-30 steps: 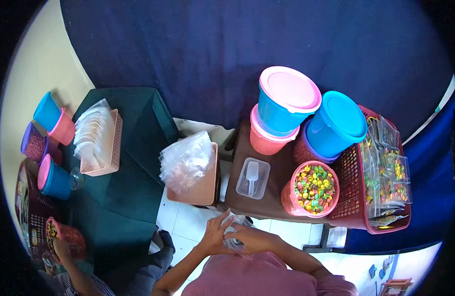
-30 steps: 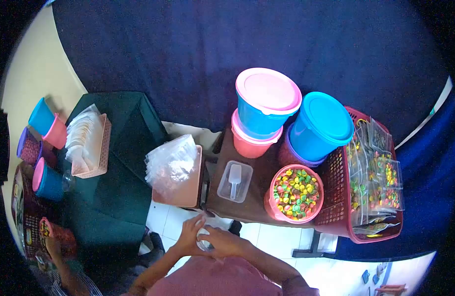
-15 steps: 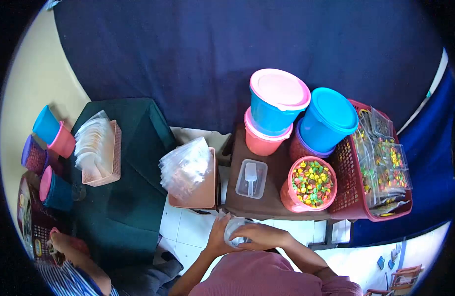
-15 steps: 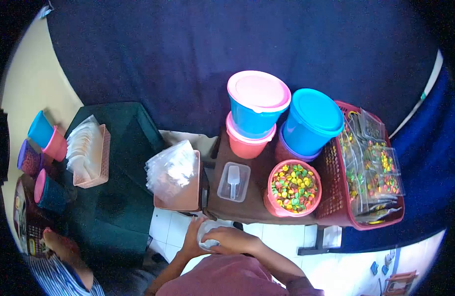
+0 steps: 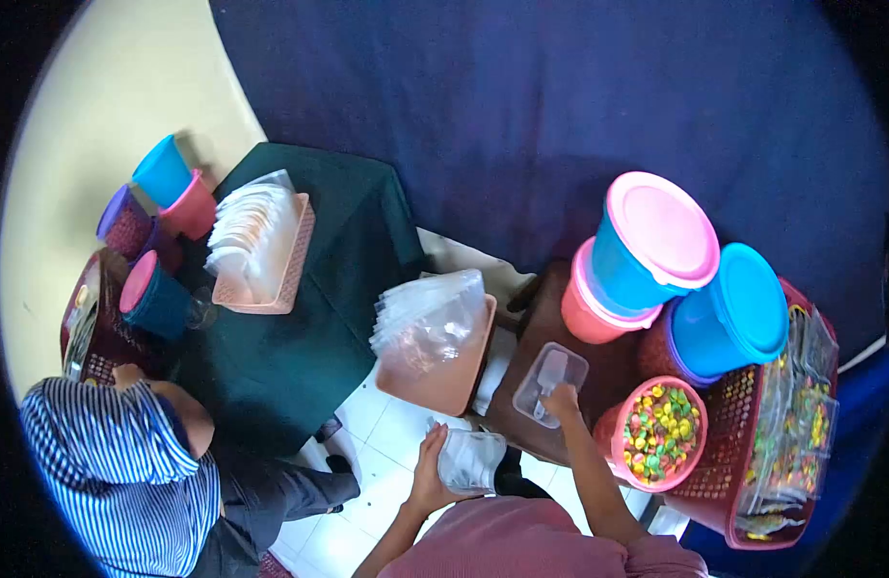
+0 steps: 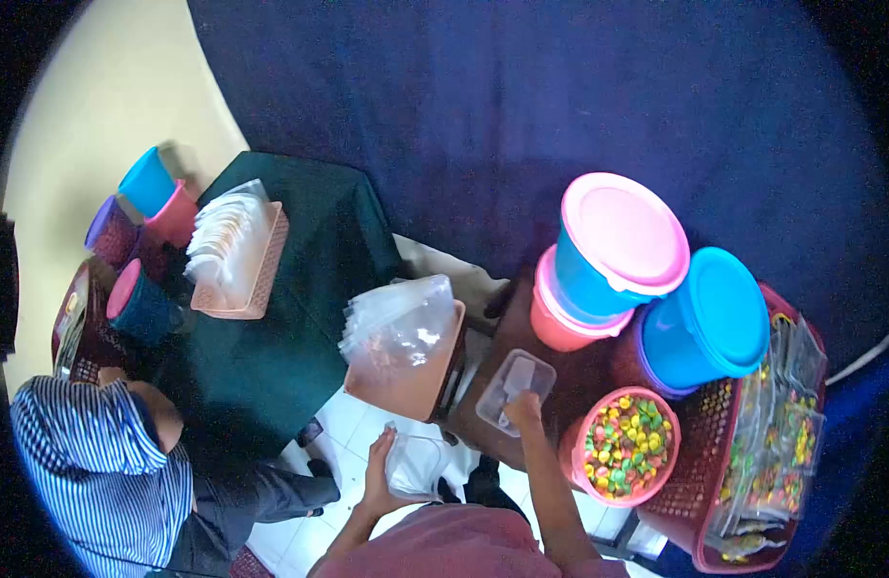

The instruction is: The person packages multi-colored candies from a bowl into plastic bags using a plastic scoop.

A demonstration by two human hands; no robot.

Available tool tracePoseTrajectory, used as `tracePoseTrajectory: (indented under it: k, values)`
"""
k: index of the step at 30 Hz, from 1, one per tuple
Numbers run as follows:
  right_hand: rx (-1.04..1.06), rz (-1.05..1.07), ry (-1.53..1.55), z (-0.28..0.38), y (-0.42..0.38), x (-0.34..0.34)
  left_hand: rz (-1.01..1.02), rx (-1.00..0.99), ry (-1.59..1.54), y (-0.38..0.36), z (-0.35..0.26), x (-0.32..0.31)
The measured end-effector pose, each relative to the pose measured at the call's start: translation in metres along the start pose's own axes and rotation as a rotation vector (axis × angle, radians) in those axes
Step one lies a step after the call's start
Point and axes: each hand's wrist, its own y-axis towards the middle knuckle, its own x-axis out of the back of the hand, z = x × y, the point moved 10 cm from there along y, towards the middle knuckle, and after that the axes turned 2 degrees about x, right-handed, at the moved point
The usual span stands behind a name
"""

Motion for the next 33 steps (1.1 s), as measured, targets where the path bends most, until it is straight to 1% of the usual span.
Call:
tracePoseTrajectory:
  k: [2, 5, 6, 9, 10, 11, 13, 14, 15, 17, 18, 20, 21, 23, 25, 27, 28, 29, 30, 31, 33]
  values:
    - [-0.085, -0.017, 0.154, -0.003, -0.016, 0.014, -0.04, 0.008, -0.028, 0.002, 0.002, -0.002]
    - [-0.112, 0.002, 0.151, -0.009, -0.014, 0.003, -0.046, 0.046, 0.02, 0.005, 0.005, -0.009]
    - [-0.128, 0.026, 0.085, -0.01, -0.012, 0.001, -0.062, 0.037, -0.026, 0.005, 0.007, -0.01]
    - [-0.087, 0.034, 0.068, -0.011, -0.011, 0.002, -0.018, 0.113, 0.003, 0.008, 0.014, -0.018]
    - [-0.086, 0.043, 0.062, -0.015, -0.006, -0.004, -0.039, 0.055, -0.011, 0.011, 0.009, -0.017]
    - [-0.083, 0.053, 0.064, -0.018, -0.006, -0.008, -0.037, 0.064, -0.005, 0.013, 0.01, -0.016]
    - [-0.08, -0.003, 0.144, -0.018, -0.009, 0.0, -0.023, 0.029, 0.008, 0.015, 0.006, -0.017]
    - [-0.036, -0.039, 0.146, -0.013, -0.011, 0.005, -0.029, 0.017, -0.006, 0.016, 0.006, -0.016]
    - [-0.038, -0.041, 0.151, -0.017, -0.011, 0.0, -0.025, 0.013, -0.003, 0.018, 0.006, -0.015]
    - [-0.104, 0.05, 0.526, -0.031, -0.011, -0.025, -0.026, -0.026, 0.014, 0.019, 0.002, -0.012]
    - [-0.111, 0.038, 0.534, -0.023, -0.025, -0.008, -0.031, -0.017, -0.004, 0.018, 0.005, -0.01]
    - [-0.17, 0.15, 0.968, 0.015, -0.076, 0.034, -0.034, -0.04, -0.016, 0.016, 0.003, -0.008]
    - [-0.174, 0.134, 0.972, 0.018, -0.087, 0.038, -0.05, -0.049, -0.026, 0.016, 0.003, -0.006]
    - [-0.005, 0.065, 1.082, 0.034, -0.107, 0.055, -0.046, -0.077, -0.051, 0.013, -0.001, -0.004]
    - [0.025, 0.086, 1.117, 0.048, -0.134, 0.071, 0.029, -0.094, -0.033, 0.01, -0.005, -0.006]
    - [0.147, 0.057, 1.264, 0.063, -0.157, 0.086, 0.06, -0.12, -0.019, 0.008, -0.009, -0.006]
    - [0.14, 0.047, 1.269, 0.066, -0.169, 0.091, 0.088, -0.138, -0.006, 0.007, -0.012, -0.007]
    - [0.176, 0.052, 1.301, 0.073, -0.181, 0.099, 0.12, -0.155, 0.005, 0.006, -0.015, -0.009]
    - [0.207, 0.055, 1.332, 0.077, -0.194, 0.105, 0.155, -0.113, 0.005, 0.005, -0.013, -0.01]
    - [0.188, 0.041, 1.337, 0.076, -0.206, 0.11, 0.175, -0.117, -0.005, 0.004, -0.014, -0.011]
    - [0.258, 0.026, 1.341, 0.081, -0.23, 0.125, 0.18, -0.186, -0.014, 0.003, -0.02, -0.012]
